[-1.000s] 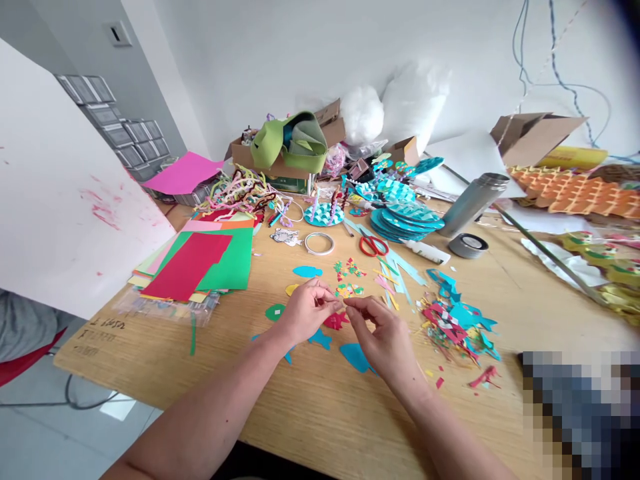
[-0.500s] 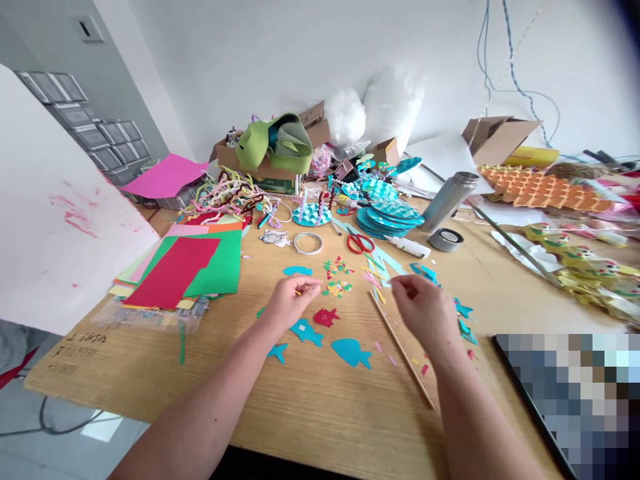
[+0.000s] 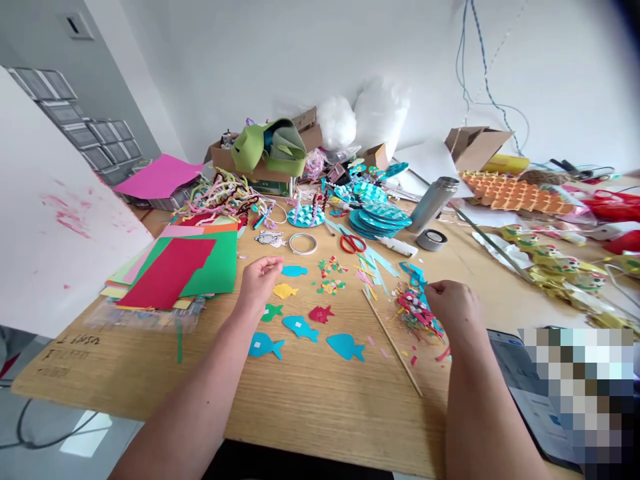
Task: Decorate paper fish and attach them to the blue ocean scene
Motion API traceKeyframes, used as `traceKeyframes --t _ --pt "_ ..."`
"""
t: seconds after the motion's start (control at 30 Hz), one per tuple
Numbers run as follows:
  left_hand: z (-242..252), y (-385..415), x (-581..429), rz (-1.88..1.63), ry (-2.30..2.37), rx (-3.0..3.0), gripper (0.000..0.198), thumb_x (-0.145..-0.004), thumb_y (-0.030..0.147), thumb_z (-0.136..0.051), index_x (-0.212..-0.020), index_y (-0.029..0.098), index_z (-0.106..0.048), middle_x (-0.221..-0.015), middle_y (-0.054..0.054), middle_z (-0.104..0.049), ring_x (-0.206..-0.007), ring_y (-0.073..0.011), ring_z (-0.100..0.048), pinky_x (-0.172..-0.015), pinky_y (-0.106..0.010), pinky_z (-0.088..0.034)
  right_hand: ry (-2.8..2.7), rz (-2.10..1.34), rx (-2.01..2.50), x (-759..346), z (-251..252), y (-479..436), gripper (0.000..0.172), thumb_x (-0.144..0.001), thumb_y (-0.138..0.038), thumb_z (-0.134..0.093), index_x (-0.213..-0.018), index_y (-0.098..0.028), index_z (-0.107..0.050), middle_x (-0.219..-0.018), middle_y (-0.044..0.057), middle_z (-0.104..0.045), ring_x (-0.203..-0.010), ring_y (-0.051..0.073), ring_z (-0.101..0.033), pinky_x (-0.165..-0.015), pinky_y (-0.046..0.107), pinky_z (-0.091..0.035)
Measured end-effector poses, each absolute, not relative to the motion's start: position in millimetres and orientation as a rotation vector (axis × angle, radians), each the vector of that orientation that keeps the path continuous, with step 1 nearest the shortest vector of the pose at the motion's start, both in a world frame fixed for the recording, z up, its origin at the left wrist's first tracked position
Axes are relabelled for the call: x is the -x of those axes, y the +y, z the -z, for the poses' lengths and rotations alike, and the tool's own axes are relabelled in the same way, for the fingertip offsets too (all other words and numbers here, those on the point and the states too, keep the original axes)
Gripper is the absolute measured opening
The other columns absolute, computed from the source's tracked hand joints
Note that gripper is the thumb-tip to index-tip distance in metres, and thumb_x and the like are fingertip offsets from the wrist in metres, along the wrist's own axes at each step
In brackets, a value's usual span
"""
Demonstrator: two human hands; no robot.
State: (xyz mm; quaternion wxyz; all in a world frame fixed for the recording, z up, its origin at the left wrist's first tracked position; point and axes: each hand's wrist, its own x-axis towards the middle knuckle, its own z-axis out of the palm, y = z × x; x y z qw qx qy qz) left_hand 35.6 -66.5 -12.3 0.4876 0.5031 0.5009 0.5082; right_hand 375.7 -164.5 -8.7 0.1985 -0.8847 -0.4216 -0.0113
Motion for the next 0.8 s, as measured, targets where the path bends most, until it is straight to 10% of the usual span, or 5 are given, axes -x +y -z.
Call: traceKeyframes --t 0.17,0.33,0.5,0.8 --pt "11.3 -58.3 -20.8 -0.970 1.449 -1.677 0.025 -0.077 0.029 -0.058 -0.093 0.014 -0.070 -0.089 -0.008 -0.072 -0.071 -0.0136 -0.061 -0.063 -0.023 -0.046 -1.208 0.022 2.332 -361.3 12.6 -157.1 0.025 -0.077 -0.023 -0.044 -0.077 -0.020 -0.069 -0.072 0.011 -0.069 -0.065 0.026 -0.060 -0.058 0.034 -0.038" --pt "2.8 -60.9 -4.2 -0.568 1.570 -1.934 0.003 -0.065 0.017 -0.070 -0.063 0.018 -0.068 -0.065 -0.002 -0.068 -0.066 -0.0158 -0.061 -0.065 -0.025 -0.045 -1.325 -0.014 2.130 -329.9 10.8 -152.3 0.034 -0.082 -0.025 -0.039 -0.101 -0.020 -0.066 -0.084 0.009 -0.071 -0.077 0.026 -0.064 -0.063 0.036 -0.042" --pt "-9.2 -72.8 5.5 -0.237 1.562 -2.112 0.018 -0.052 0.010 -0.076 -0.062 0.020 -0.065 -0.070 -0.002 -0.067 -0.072 -0.0183 -0.061 -0.068 -0.026 -0.043 -1.386 0.121 1.969 -304.9 9.8 -155.9 0.059 -0.085 -0.025 -0.039 -0.144 -0.022 -0.032 -0.084 0.005 -0.070 -0.073 0.024 -0.064 -0.057 0.032 -0.040" --pt "-17.2 -78.4 -0.2 0.050 1.514 -2.261 0.017 -0.057 0.009 -0.074 -0.063 0.019 -0.061 -0.084 -0.007 -0.066 -0.085 -0.0218 -0.060 -0.073 -0.027 -0.042 -1.417 0.075 1.795 -285.7 14.9 -156.2 0.048 -0.084 -0.032 -0.047 -0.129 -0.015 -0.042 -0.082 0.008 -0.071 -0.071 0.024 -0.065 -0.059 0.032 -0.042"
